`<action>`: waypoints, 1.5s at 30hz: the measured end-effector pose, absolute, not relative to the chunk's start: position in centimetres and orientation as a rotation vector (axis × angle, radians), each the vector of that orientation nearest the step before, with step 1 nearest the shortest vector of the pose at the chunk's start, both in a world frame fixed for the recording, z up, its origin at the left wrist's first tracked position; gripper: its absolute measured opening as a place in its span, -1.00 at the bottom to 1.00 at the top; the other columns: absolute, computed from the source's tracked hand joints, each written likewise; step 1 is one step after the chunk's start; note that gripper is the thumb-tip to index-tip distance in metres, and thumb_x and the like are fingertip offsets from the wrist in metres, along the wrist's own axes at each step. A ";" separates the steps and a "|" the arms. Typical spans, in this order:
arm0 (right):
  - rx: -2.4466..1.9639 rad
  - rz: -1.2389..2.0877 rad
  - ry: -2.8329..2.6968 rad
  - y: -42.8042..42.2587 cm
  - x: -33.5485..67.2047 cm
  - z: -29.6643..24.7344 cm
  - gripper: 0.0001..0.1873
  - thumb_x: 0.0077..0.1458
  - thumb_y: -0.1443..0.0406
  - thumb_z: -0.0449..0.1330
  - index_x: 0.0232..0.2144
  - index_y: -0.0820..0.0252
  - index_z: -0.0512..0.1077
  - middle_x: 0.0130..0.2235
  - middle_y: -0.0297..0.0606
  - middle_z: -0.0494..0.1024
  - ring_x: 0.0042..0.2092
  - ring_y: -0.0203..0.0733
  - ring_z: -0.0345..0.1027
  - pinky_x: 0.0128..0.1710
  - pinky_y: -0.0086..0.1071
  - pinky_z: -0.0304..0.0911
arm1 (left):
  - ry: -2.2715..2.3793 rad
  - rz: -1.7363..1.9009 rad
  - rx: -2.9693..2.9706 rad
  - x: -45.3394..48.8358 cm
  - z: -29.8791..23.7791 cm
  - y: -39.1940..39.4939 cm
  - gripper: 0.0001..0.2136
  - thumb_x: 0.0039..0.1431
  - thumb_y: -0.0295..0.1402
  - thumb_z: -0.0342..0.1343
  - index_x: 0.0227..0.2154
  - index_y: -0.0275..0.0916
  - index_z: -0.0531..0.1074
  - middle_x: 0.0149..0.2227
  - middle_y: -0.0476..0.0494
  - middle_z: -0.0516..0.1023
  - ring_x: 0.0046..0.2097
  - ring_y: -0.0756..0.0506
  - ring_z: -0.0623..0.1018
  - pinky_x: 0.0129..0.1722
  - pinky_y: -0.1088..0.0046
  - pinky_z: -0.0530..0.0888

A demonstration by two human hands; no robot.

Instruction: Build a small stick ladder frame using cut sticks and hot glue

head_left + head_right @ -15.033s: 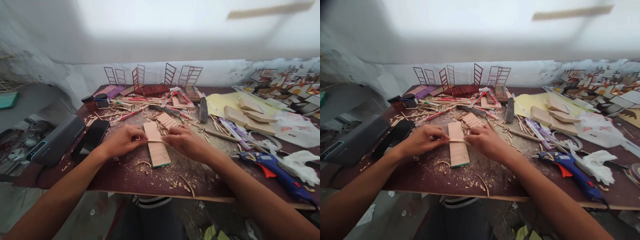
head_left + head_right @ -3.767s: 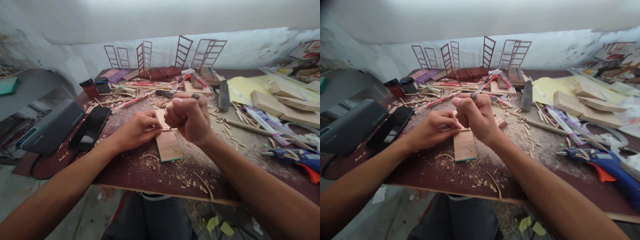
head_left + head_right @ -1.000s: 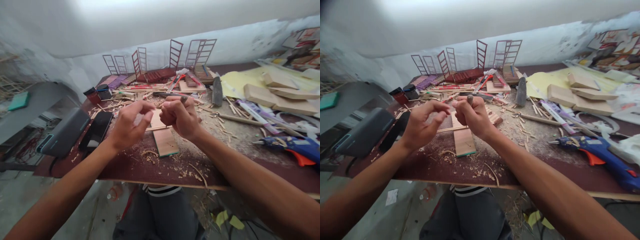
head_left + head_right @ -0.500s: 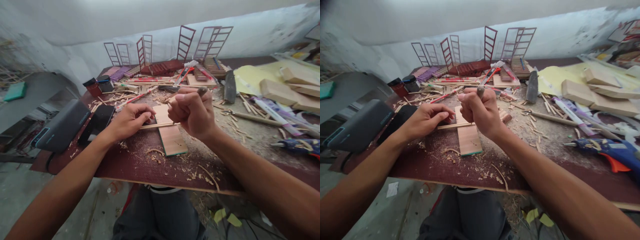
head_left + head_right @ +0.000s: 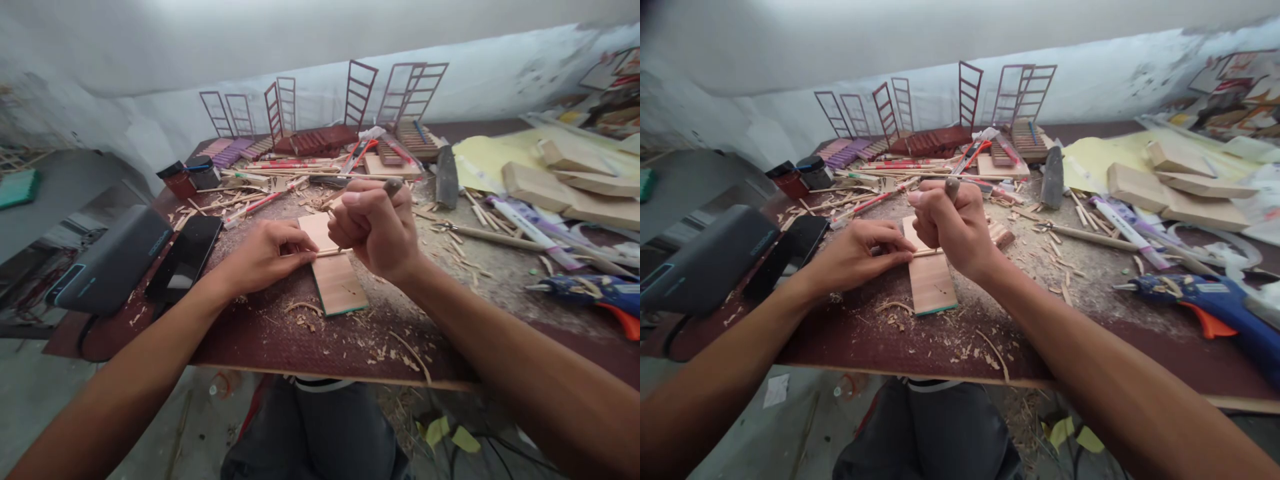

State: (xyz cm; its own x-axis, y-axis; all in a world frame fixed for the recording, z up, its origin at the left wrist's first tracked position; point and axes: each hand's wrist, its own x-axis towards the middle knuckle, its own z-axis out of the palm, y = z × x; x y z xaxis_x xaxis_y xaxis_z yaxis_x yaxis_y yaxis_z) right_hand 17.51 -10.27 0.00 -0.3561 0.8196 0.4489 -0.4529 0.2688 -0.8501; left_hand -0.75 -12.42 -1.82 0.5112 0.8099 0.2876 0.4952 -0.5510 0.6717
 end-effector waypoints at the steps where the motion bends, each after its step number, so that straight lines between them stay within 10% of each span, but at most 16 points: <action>1: -0.370 1.384 -1.380 -10.3 17.5 0.0 -0.34 0.12 0.03 0.33 -0.66 0.06 -0.05 -0.66 -0.58 -0.11 -0.68 -0.46 -0.27 -0.69 -0.40 -0.25 | 1.059 0.806 2.247 -0.7 -1.8 -12.4 -0.90 0.24 -0.39 0.23 -0.32 -0.24 0.64 -0.37 -0.11 0.59 -0.33 -0.03 0.52 -0.33 0.44 0.42; 23: -0.438 1.399 -1.142 -9.9 18.1 0.8 -0.46 0.01 0.26 0.26 -0.71 0.10 -0.05 -0.74 -0.56 -0.06 -0.71 -0.47 -0.28 -0.71 -0.42 -0.27 | 1.016 0.810 2.136 -0.6 -1.9 -12.4 -0.91 0.21 -0.49 0.23 -0.35 -0.32 0.64 -0.35 -0.14 0.57 -0.31 -0.02 0.50 -0.30 0.46 0.39; 45: -0.507 1.309 -1.328 -10.2 16.5 -0.3 -0.39 0.14 0.05 0.30 -0.63 0.05 -0.04 -0.69 -0.58 -0.08 -0.68 -0.46 -0.25 -0.71 -0.42 -0.21 | 1.038 0.805 2.134 -0.5 -2.0 -12.4 -0.90 0.21 -0.46 0.22 -0.37 -0.30 0.63 -0.37 -0.13 0.58 -0.33 -0.02 0.50 -0.30 0.43 0.39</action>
